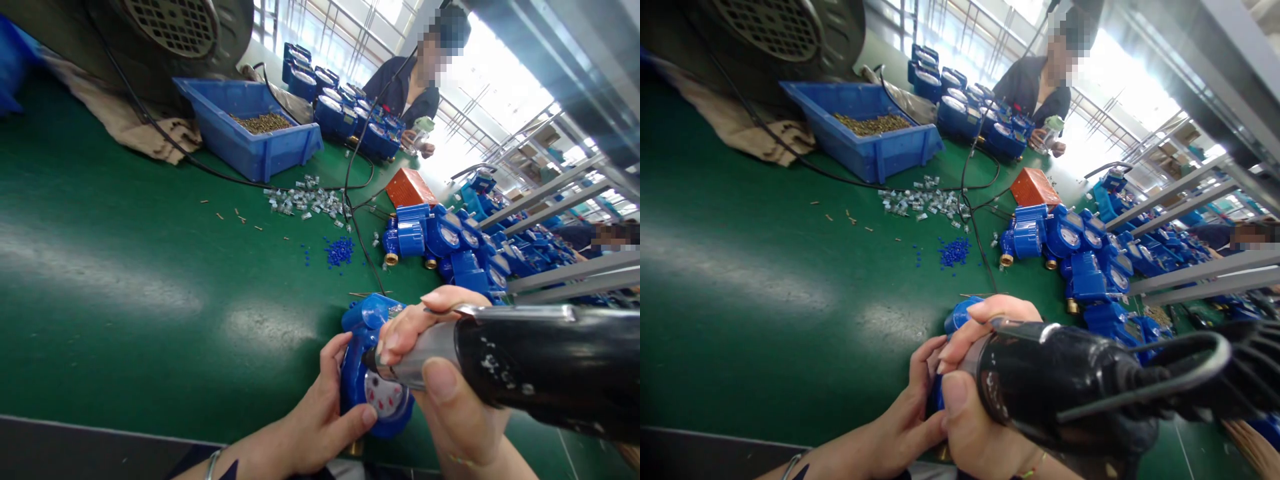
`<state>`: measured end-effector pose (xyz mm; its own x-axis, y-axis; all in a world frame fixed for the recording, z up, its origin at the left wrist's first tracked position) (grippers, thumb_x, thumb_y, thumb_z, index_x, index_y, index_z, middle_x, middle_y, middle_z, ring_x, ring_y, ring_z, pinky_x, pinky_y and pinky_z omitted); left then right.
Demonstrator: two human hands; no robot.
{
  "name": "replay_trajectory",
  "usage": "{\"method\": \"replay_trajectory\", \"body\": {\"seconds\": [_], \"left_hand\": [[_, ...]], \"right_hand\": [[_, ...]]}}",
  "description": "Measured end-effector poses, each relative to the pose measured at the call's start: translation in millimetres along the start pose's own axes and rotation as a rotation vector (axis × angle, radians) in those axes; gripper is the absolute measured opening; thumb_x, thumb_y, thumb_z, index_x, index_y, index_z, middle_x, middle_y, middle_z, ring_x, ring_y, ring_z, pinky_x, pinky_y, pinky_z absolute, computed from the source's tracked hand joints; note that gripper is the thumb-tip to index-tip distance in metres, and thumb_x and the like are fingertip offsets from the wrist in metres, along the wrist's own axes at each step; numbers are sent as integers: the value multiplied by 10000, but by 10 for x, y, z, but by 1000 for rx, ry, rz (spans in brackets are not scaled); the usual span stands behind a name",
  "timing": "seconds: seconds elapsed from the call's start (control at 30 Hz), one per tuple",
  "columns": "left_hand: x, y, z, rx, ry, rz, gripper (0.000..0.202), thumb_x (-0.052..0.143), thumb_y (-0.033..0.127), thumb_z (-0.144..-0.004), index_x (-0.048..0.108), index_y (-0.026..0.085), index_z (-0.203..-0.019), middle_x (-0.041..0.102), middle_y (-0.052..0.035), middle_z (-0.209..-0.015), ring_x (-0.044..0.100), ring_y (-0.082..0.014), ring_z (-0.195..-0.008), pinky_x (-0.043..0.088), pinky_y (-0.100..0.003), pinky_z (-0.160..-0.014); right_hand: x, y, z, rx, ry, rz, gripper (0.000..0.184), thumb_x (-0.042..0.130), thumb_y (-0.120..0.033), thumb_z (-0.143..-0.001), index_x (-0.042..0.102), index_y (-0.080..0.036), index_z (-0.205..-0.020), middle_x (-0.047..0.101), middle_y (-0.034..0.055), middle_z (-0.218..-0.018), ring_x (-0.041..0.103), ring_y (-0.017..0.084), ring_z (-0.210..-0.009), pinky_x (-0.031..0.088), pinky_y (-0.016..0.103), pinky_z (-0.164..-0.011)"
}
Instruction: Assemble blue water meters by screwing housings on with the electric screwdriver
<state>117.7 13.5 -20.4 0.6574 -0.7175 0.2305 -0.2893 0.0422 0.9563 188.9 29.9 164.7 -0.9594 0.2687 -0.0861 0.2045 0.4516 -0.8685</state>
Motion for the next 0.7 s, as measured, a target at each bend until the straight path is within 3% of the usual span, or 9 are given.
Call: {"method": "replay_trajectory", "body": {"seconds": [0.17,0.27,0.4,0.47,0.57,0.7], "left_hand": [[8,23,-3,-11,-7,18,758,550,556,-930,58,284,-1439,337,-175,-1502,404,-325,-1379,302,-544,-1142],[-3,8,-12,-22,44,99,859,608,597,-880,48,270,-1444,327,-190,-1506,383,-333,-1394,285,-561,-1150],[-57,-138,29,-223,140,121,1111,755,588,-757,-10,237,-1481,364,-213,-1485,420,-357,-1364,269,-599,-1157],[-63,-162,58,-290,128,-13,1095,778,622,-697,155,197,-1491,324,-223,-1520,319,-410,-1419,194,-627,-1180],[-50,-146,67,-278,105,-182,1037,760,685,-651,346,173,-1452,295,-213,-1541,187,-467,-1453,161,-659,-1180],[-43,-157,42,-182,179,-202,936,754,663,-670,410,218,-1419,350,-174,-1505,267,-452,-1417,250,-647,-1157]], "right_hand": [[-11,5,1,-2,26,-13,398,661,-378,-854,506,-243,-1195,609,-6,-732,571,166,-584,548,396,-662],[-12,-3,-4,-6,31,-24,429,647,-359,-857,476,-255,-1236,609,-8,-739,576,168,-587,538,379,-647],[-36,-29,18,-19,32,-13,456,645,-354,-850,456,-261,-1255,615,-11,-748,587,176,-611,524,368,-633],[-57,-38,39,-20,32,-18,468,640,-365,-849,450,-259,-1263,621,-13,-751,582,177,-611,517,363,-615],[-85,-29,68,-7,29,-32,484,638,-371,-847,442,-250,-1272,630,-13,-754,578,176,-604,514,366,-615],[-122,-1,84,2,22,-82,487,634,-364,-852,424,-245,-1275,651,-4,-790,590,175,-648,520,390,-692]]}}
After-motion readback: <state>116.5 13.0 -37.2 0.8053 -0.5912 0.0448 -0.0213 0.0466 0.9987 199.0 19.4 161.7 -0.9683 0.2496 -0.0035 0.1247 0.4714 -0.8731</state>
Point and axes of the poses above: each hand's wrist, its own z-axis away from the middle knuckle, its own x-axis out of the palm, y = z × x, the point moved 9 cm from there along -z, towards the middle knuckle
